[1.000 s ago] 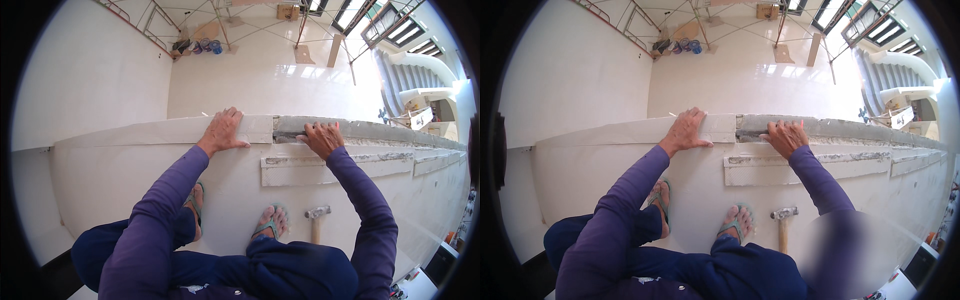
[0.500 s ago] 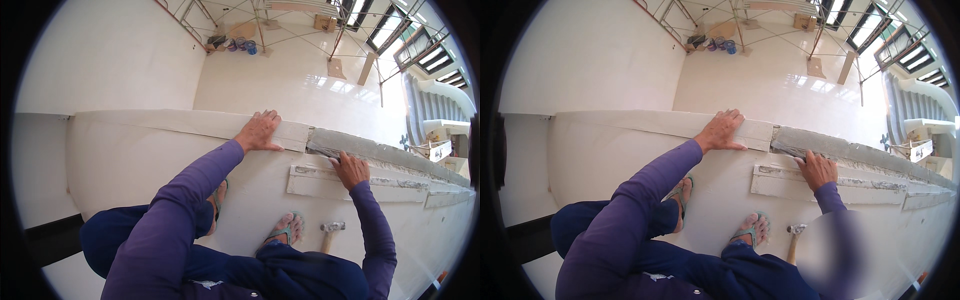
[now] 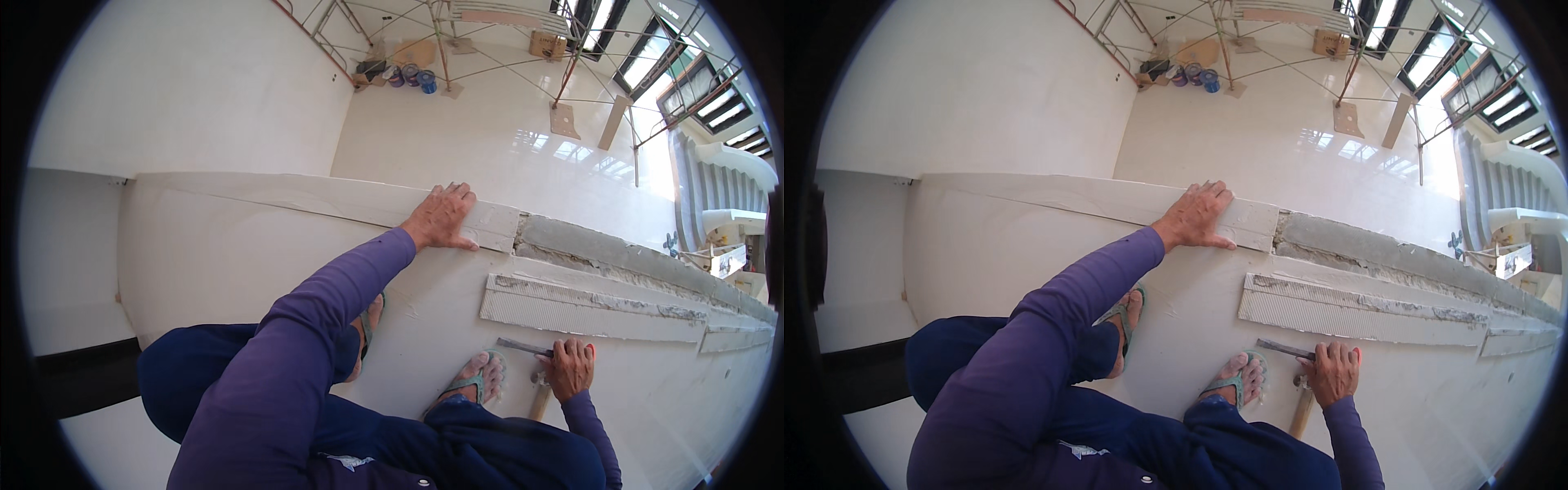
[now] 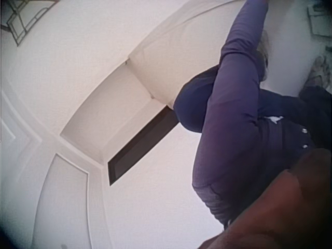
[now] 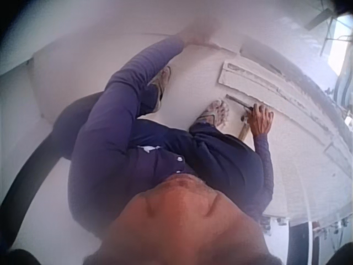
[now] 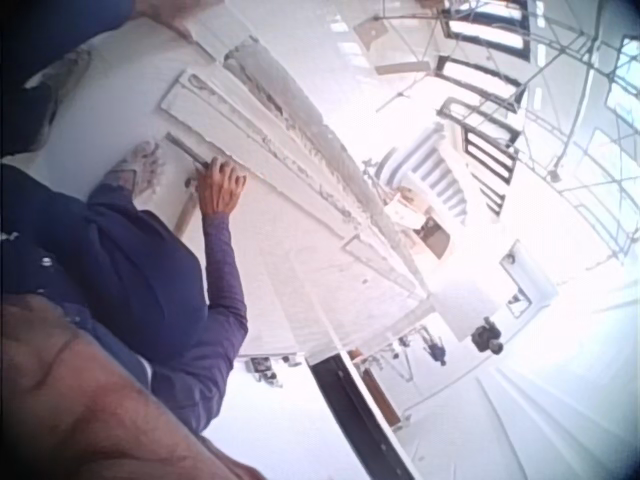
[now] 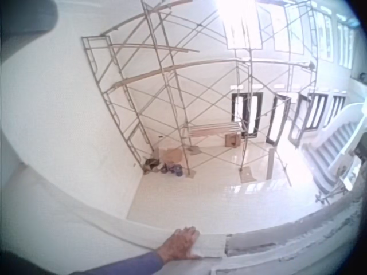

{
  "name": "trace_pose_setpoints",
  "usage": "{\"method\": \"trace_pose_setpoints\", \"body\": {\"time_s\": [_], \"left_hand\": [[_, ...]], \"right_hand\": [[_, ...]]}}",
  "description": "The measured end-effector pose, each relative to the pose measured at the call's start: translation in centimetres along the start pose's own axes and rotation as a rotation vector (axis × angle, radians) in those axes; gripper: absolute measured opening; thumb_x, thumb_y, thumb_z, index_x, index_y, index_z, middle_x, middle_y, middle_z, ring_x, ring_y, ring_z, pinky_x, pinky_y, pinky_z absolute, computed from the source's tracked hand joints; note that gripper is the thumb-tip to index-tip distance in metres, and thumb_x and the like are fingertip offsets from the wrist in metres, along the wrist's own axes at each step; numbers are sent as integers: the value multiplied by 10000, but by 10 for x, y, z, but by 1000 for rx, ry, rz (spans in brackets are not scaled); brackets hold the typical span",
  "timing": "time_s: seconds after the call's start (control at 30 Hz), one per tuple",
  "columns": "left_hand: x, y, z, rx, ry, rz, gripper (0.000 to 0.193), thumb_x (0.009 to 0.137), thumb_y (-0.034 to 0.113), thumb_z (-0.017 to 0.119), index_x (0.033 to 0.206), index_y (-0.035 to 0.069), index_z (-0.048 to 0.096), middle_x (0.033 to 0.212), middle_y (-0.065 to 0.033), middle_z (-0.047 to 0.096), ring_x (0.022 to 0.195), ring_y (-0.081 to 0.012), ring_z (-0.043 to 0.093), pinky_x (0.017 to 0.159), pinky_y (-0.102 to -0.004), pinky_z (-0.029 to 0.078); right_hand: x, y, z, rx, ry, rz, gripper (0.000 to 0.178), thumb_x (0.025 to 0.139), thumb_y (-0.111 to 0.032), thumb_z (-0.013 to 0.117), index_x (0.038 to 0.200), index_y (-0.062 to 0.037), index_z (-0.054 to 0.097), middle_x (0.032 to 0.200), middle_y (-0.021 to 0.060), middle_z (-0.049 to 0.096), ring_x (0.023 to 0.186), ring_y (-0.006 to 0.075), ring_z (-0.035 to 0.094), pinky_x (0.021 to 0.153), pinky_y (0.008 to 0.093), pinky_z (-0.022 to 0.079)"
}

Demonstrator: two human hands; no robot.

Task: The person installs long white moldings onto a wall using a hammer and a red-handled chisel. They repeatedly position the molding, tap it into place with the hammer, and use the chisel to adjust the fit along the wall.

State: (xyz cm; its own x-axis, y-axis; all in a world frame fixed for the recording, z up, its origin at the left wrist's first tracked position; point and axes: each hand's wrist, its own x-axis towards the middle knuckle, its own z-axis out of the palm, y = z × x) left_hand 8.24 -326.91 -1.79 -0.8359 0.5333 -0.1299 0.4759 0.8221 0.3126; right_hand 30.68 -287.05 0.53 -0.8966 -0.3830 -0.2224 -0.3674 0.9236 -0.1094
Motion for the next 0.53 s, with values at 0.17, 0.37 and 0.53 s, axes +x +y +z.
{"method": "trace_pose_setpoints", "body": {"time_s": [0.17, 0.37, 0.53], "left_hand": [[2, -2, 1, -16, -51, -14, 958, 705, 668, 875, 1291, -38, 600, 1253, -192, 583, 1246, -382, 580, 1069, -512, 476], [-3, -2, -3, 11, -25, -10, 954, 700, 674, 874, 1273, -38, 604, 1236, -187, 592, 1233, -374, 590, 1035, -510, 489], [0, -1, -8, 65, -100, -7, 957, 713, 717, 850, 1271, -24, 612, 1242, -178, 597, 1238, -362, 587, 1052, -520, 481]], "right_hand": [[32, -8, -38, 86, -145, 62, 533, 858, -587, 796, 927, -78, 654, 906, 118, 663, 941, 303, 654, 869, 488, 448], [141, -12, -58, 495, 23, 54, 460, 951, -451, 780, 948, -20, 617, 802, 175, 675, 777, 375, 689, 716, 468, 520], [233, -49, -13, 763, 140, 297, 445, 992, -390, 767, 1024, 30, 623, 886, 199, 735, 809, 342, 729, 769, 447, 556]]}}
